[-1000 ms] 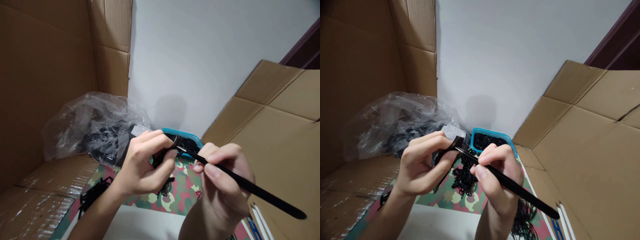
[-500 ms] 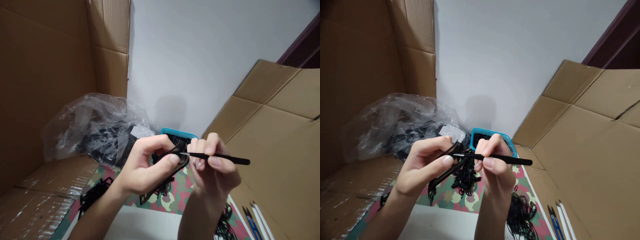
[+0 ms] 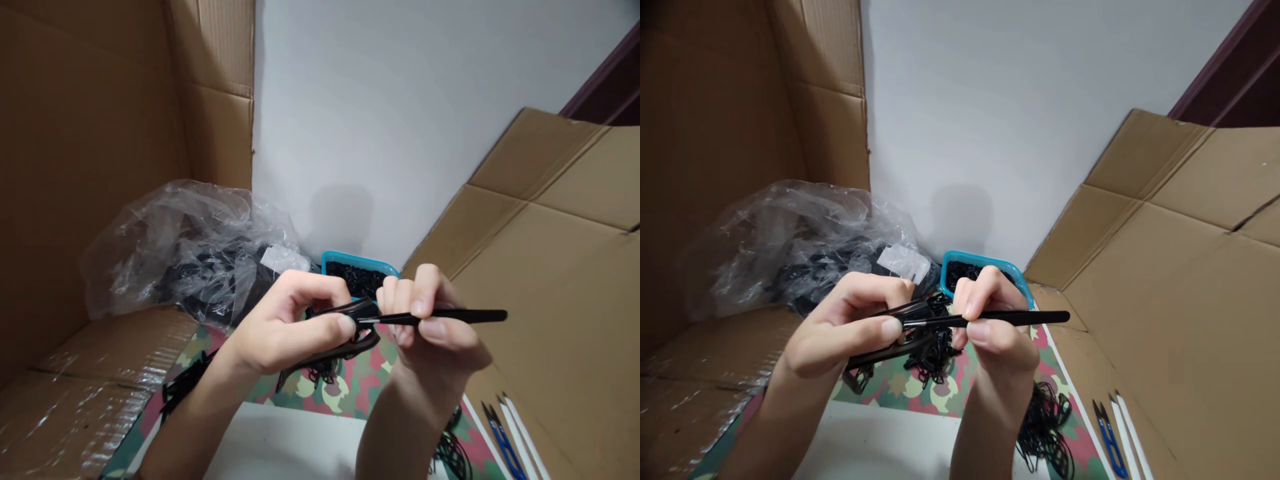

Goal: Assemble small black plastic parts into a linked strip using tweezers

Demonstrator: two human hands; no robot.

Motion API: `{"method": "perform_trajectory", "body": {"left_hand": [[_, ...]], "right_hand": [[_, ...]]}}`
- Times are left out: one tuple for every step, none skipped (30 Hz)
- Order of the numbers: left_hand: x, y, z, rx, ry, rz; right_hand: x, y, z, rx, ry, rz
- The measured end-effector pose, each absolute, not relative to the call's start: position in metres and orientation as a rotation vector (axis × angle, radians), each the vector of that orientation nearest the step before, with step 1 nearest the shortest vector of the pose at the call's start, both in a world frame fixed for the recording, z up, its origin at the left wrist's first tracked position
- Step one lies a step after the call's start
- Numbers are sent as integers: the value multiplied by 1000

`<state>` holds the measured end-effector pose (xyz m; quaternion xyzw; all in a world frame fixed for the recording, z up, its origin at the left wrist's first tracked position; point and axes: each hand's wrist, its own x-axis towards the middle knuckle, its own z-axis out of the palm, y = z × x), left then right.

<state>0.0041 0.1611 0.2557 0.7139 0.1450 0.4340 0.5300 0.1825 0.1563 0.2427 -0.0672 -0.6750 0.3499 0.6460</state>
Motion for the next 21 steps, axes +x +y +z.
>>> {"method": "perform_trajectory", "body": {"left_hand": [[3, 162, 256, 1708, 344, 1011], [3, 162, 256, 1709, 345, 989], [2, 163, 256, 1708, 347, 970], [2, 163, 255, 1707, 348, 950], [2, 163, 255, 1702, 347, 932], [2, 163, 255, 1693, 345, 917], [2, 163, 255, 1681, 341, 903], [2, 164, 255, 1668, 335, 894], [2, 164, 255, 1655, 329, 886], [3, 164, 254, 1643, 322, 878], [3, 165, 254, 1633, 316, 869], [3, 166, 253, 1624, 309, 860], [3, 166, 252, 1613, 304, 852], [4, 167, 251, 1595, 300, 838], [4, 168, 250, 1568, 290, 817], [4, 169, 249, 1534, 275, 793], [5, 170, 249, 1497, 255, 764], [6, 170, 248, 1461, 234, 737], [6, 171, 248, 1433, 214, 713], [7, 171, 247, 1413, 200, 698], [8, 172, 247, 1401, 192, 689]], "right_hand": [[183, 156, 242, -154, -1543, 792], [184, 155, 241, -155, -1545, 785], [184, 154, 241, -152, -1545, 774], [185, 153, 240, -144, -1547, 759], [186, 152, 239, -135, -1550, 743], [186, 151, 238, -128, -1554, 729], [187, 151, 238, -123, -1558, 722], [187, 150, 237, -120, -1557, 722], [188, 151, 237, -117, -1553, 728], [188, 151, 237, -112, -1552, 739], [189, 152, 237, -102, -1553, 750], [189, 153, 236, -91, -1561, 761], [189, 154, 236, -76, -1576, 773], [189, 154, 236, -67, -1583, 787], [189, 155, 236, -64, -1574, 804], [189, 155, 236, -70, -1551, 823], [189, 154, 235, -75, -1523, 841], [188, 154, 234, -80, -1496, 856], [188, 154, 233, -83, -1474, 865], [188, 153, 232, -84, -1462, 868], [187, 153, 231, -78, -1459, 868]]}}
